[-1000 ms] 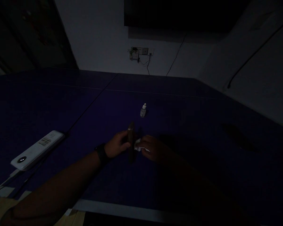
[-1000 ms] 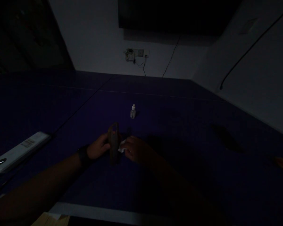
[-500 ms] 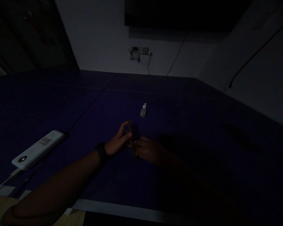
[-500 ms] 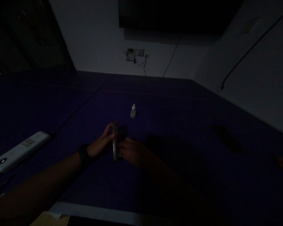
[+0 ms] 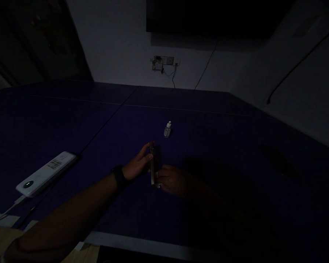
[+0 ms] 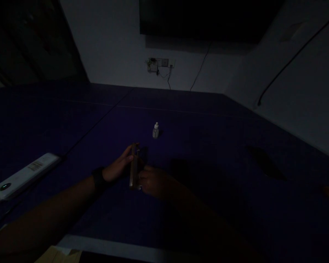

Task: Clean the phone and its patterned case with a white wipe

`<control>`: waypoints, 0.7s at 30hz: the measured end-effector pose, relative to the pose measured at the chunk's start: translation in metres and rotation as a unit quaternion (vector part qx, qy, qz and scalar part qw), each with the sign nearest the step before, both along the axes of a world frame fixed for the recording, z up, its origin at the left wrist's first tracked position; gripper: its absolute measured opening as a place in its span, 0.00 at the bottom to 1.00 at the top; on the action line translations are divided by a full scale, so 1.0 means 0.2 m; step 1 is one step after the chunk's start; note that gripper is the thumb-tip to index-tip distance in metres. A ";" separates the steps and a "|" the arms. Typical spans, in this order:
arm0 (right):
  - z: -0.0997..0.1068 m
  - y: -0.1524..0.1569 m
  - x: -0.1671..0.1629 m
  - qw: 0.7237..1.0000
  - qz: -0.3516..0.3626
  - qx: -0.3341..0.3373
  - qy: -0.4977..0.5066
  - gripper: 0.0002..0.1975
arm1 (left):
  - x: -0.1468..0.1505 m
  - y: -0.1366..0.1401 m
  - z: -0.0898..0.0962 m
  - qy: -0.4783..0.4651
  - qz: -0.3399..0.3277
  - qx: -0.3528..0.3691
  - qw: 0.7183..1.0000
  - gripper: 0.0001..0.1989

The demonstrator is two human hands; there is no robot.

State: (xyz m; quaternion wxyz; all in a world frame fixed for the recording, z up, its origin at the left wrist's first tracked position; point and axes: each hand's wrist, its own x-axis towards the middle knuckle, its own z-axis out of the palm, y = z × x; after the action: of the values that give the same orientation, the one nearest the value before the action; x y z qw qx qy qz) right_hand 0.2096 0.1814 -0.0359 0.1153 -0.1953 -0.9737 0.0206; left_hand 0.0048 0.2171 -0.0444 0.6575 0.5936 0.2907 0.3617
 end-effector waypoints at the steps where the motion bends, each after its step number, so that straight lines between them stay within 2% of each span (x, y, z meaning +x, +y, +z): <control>1: 0.00 -0.01 0.00 1.000 0.010 -0.005 0.001 0.08 | 0.00 0.00 0.00 0.002 0.000 -0.001 1.000 0.39; 3: 0.01 -0.02 0.01 1.000 -0.015 -0.011 0.017 0.09 | 0.00 -0.01 0.01 0.006 -0.001 -0.002 1.000 0.39; 6: 0.01 -0.01 0.01 0.992 -0.109 -0.008 0.065 0.09 | -0.01 -0.02 0.02 0.014 -0.004 -0.002 1.000 0.38; 9: 0.00 0.03 0.01 0.983 -0.158 0.003 0.089 0.10 | -0.01 -0.02 0.03 0.021 -0.014 -0.005 1.000 0.37; 13: -0.02 0.04 0.00 0.986 -0.146 0.005 0.076 0.08 | -0.01 -0.02 0.02 0.024 -0.017 -0.006 1.000 0.36; 17: -0.02 0.02 -0.01 0.998 -0.046 -0.003 0.051 0.07 | -0.01 0.00 0.01 0.022 -0.023 -0.004 0.999 0.37; 19: -0.02 0.01 -0.01 0.997 -0.054 0.005 0.053 0.06 | -0.01 0.00 0.01 0.020 -0.029 -0.002 0.999 0.38; 21: -0.03 0.02 -0.02 0.992 -0.106 0.013 0.065 0.07 | -0.01 0.00 0.01 0.019 -0.031 0.001 0.999 0.38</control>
State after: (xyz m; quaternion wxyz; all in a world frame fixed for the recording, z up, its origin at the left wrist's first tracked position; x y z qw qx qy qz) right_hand 0.2060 0.1864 -0.0416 0.1822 -0.2943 -0.9381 0.0081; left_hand 0.0023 0.2173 -0.0432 0.6624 0.6098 0.2843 0.3295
